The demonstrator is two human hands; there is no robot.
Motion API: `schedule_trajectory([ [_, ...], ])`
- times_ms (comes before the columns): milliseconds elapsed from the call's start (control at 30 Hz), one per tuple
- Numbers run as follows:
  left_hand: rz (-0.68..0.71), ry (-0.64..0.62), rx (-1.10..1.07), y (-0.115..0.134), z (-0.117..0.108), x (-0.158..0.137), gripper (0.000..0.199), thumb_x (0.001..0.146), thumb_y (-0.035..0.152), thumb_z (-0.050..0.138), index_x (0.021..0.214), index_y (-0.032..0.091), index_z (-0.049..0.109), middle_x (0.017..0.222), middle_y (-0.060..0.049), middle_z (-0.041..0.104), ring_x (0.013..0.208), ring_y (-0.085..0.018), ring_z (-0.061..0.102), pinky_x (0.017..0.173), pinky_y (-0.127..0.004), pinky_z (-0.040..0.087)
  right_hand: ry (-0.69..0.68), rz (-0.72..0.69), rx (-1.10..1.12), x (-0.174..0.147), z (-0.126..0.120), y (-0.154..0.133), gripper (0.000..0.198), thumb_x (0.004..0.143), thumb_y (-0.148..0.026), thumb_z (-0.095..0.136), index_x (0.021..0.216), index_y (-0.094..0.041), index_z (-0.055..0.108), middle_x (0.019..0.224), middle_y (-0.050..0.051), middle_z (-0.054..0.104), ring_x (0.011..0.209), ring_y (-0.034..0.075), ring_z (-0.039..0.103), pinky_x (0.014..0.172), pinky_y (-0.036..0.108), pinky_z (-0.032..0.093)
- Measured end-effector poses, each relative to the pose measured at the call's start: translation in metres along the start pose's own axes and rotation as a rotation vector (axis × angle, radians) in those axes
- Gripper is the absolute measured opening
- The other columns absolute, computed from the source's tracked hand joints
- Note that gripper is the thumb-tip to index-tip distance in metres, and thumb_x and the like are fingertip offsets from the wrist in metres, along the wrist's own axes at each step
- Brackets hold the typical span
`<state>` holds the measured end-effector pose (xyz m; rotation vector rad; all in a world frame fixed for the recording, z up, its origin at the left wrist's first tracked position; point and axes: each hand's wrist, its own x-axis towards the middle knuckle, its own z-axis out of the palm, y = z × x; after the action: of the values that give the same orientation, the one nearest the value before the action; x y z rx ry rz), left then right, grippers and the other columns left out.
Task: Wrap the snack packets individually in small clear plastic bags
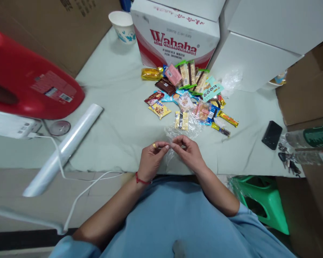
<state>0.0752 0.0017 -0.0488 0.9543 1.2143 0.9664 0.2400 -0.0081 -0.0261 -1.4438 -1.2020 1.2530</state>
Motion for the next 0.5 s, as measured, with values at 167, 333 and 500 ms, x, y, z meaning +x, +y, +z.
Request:
schedule_trajectory([
  [167, -0.025, 0.023, 0.032, 0.001, -0.002, 0.001, 0.038, 0.072, 0.052, 0.085, 0.087, 0.018, 0.078, 0.084, -0.004, 0.076, 0.078, -0.016, 0.063, 0.077, -0.029, 0.049, -0.004, 0.006, -0.012, 0.001, 0.0, 0.0, 0.033, 0.089, -0.055, 0.067, 0.088, -0.022, 0.068, 0.077, 0.0, 0.063, 0.073, 0.016, 0.055, 0.064, 0.027, 0.044],
  [333, -0.018, 0.084, 0.032, 0.003, -0.005, 0.001, 0.036, 0.074, 0.051, 0.082, 0.085, 0.017, 0.074, 0.082, -0.003, 0.072, 0.078, -0.015, 0.06, 0.077, -0.027, 0.048, 0.009, 0.044, 0.039, 0.002, -0.005, 0.002, 0.033, 0.087, -0.054, 0.069, 0.087, -0.022, 0.068, 0.074, -0.001, 0.06, 0.069, 0.015, 0.052, 0.058, 0.025, 0.039],
  [500, 0.046, -0.053, 0.152, 0.008, -0.008, -0.007, 0.04, 0.076, 0.048, 0.082, 0.102, 0.019, 0.074, 0.093, -0.004, 0.072, 0.081, -0.016, 0.061, 0.072, -0.026, 0.048, 0.02, 0.05, 0.061, 0.002, -0.007, 0.005, 0.033, 0.088, -0.054, 0.069, 0.091, -0.021, 0.07, 0.077, 0.0, 0.063, 0.066, 0.014, 0.051, 0.056, 0.025, 0.038],
])
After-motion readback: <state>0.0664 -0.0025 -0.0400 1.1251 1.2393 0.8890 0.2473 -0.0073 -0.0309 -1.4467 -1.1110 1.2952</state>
